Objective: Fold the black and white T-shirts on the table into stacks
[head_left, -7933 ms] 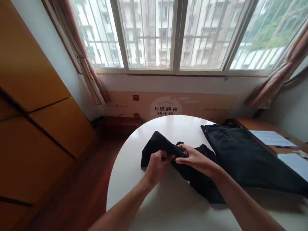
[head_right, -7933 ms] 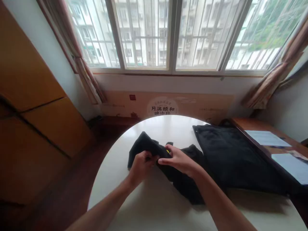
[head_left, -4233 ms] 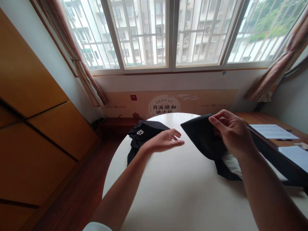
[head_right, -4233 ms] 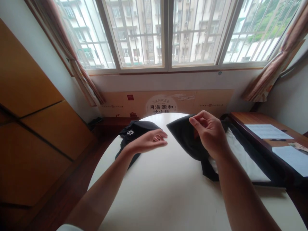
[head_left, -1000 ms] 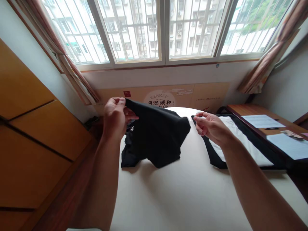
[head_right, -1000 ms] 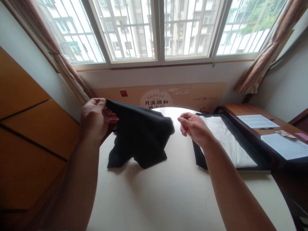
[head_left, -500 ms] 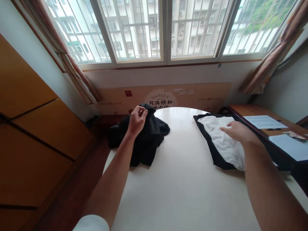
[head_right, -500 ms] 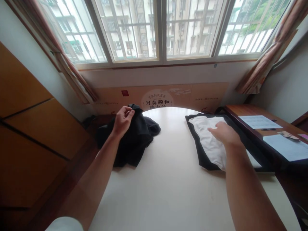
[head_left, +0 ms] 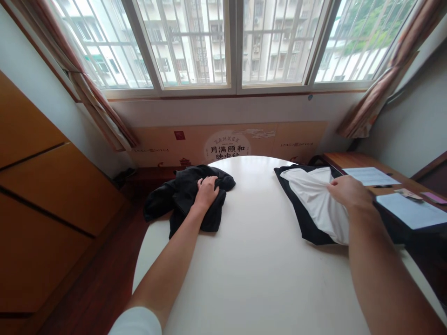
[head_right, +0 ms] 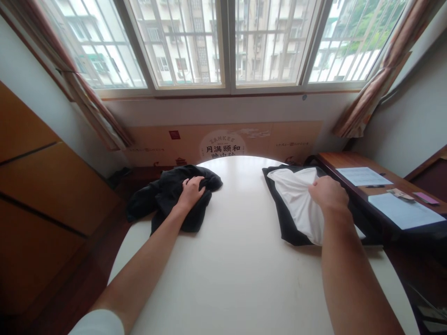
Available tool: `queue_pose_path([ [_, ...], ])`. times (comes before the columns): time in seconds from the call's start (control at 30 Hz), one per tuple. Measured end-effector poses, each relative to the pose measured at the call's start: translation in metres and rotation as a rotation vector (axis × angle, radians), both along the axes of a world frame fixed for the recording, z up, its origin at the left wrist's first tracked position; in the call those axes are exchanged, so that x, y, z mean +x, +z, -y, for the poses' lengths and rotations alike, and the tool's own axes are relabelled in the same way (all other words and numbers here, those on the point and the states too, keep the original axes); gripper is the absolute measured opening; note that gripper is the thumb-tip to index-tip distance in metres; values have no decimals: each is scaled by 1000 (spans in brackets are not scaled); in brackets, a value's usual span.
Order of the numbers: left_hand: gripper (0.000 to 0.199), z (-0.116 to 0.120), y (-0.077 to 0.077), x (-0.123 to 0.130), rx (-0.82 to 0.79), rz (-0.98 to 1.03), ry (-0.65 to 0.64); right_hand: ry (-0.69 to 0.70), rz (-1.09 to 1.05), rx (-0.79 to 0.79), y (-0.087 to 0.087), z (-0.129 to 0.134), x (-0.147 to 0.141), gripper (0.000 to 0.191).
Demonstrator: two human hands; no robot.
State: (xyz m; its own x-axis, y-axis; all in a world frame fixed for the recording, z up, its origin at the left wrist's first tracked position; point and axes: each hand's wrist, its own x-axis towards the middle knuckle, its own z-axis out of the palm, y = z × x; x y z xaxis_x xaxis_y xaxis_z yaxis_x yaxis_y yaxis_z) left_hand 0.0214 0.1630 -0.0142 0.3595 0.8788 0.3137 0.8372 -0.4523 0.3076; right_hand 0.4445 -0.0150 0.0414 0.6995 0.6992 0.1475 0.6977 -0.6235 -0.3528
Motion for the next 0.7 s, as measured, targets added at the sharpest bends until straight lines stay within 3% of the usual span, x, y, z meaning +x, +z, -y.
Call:
queue_pose_path([
  [0.1,40,4,5,6,15,104,41,41,94,-36,26,8,-14,20],
  [0.2,35,28,30,20,70,206,-3,212,100,156,55,16,-42,23],
  [0.27,28,55,52,33,49,279,-183,328,-107,374,70,19,-69,26],
  [0.33,28,86,71,49,-95,337,-467,463,-447,600,80,19,-101,31],
  [0.4,37,112,83,64,-229,348,-632,606,-762,789,85,17,-131,34],
  [0.47,36,128,89,74,-218,355,-636,717,-981,930,87,15,-155,32],
  [0.53,27,133,93,76,-97,407,-558,788,-1109,1041,88,15,-171,28],
  [0.63,22,132,106,65,13,471,-502,869,-1189,1152,91,19,-183,20],
  [0.7,31,132,115,57,-17,422,-563,913,-1197,1186,93,23,-185,14],
])
